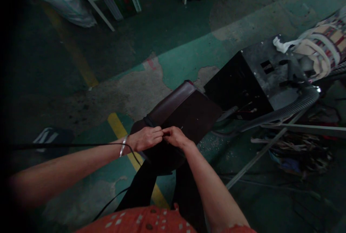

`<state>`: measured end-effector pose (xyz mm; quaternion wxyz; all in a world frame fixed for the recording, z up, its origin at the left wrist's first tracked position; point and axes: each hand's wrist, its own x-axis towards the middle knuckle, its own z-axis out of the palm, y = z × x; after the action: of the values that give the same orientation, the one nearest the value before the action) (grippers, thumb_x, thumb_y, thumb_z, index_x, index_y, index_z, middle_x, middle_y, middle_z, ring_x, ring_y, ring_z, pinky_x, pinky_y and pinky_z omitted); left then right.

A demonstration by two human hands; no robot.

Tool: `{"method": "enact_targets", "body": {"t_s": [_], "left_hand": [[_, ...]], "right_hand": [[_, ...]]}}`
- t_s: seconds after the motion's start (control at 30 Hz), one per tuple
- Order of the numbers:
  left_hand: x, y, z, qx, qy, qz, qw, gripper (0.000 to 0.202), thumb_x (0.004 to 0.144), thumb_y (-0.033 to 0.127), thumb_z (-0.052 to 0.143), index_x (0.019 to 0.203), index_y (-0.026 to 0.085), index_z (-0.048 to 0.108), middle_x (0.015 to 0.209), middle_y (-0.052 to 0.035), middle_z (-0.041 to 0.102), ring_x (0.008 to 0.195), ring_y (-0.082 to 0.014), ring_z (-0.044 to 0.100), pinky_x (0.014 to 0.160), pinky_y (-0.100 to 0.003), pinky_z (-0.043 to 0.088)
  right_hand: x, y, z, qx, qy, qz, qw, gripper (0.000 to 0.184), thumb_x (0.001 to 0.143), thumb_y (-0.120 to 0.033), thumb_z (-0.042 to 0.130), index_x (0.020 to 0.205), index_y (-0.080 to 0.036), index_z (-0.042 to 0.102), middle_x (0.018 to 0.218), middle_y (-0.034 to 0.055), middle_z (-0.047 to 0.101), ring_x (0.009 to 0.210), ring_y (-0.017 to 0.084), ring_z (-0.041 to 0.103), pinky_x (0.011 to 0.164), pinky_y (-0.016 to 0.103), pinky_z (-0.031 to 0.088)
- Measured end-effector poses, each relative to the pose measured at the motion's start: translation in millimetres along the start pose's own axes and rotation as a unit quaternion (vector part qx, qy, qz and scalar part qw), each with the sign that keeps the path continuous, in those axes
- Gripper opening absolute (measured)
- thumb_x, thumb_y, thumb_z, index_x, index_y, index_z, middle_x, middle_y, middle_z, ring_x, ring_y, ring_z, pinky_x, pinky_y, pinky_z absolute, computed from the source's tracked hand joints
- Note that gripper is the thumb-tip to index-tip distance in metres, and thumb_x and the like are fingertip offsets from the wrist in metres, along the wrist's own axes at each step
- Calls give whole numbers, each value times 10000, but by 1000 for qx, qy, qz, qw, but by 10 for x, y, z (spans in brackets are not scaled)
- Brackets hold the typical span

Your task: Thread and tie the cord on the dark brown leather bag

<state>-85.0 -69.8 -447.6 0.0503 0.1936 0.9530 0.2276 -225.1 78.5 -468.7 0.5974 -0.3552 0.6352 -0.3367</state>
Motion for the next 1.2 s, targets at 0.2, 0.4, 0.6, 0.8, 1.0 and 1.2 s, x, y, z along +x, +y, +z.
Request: {"method": "enact_targets", "body": {"t_s": [0.2,0.4,0.6,0.8,1.0,1.2], "left_hand": [[-22,-39,52,31,81,35,996,254,1005,87,440,846,151,627,924,-73,655,878,-216,512,654,-311,433],[30,11,-4,58,104,-48,992,128,949,98,553,862,154,628,919,-71,630,827,-221,516,685,-337,439],[16,100,22,24,34,-166,985,153,880,33,575,923,164,641,904,-42,631,786,-199,566,683,-334,418],[18,138,53,-59,-18,-370,927,223,1024,270,488,863,192,622,920,-35,674,845,-211,645,644,-345,327],[12,189,52,-89,-16,-461,883,213,986,289,547,799,198,591,900,-16,692,858,-220,678,646,-335,297],[8,164,14,-111,-14,-476,872,235,965,291,567,748,201,567,869,-11,687,844,-209,668,653,-330,306]], "right_hand": [[-31,-58,-121,-2,-16,23,1000,154,759,-98,550,716,-137,692,615,-49,556,582,88,475,576,217,333],[-212,-303,-167,-212,57,-8,976,226,926,-158,548,999,-163,762,908,39,735,838,151,646,780,254,431],[-281,-608,-149,-479,24,38,877,295,1011,-262,408,1018,-200,696,1058,68,734,956,226,690,707,314,400],[-214,-480,-127,-515,-4,59,855,272,976,-243,409,998,-215,679,1060,52,738,942,241,707,615,328,325],[-193,-374,-59,-504,5,77,860,292,987,-264,390,1008,-229,679,1084,30,741,980,244,709,669,339,391],[-201,-375,-24,-499,6,84,863,285,918,-177,417,1030,-214,676,1090,43,742,998,233,709,702,330,425]]}}
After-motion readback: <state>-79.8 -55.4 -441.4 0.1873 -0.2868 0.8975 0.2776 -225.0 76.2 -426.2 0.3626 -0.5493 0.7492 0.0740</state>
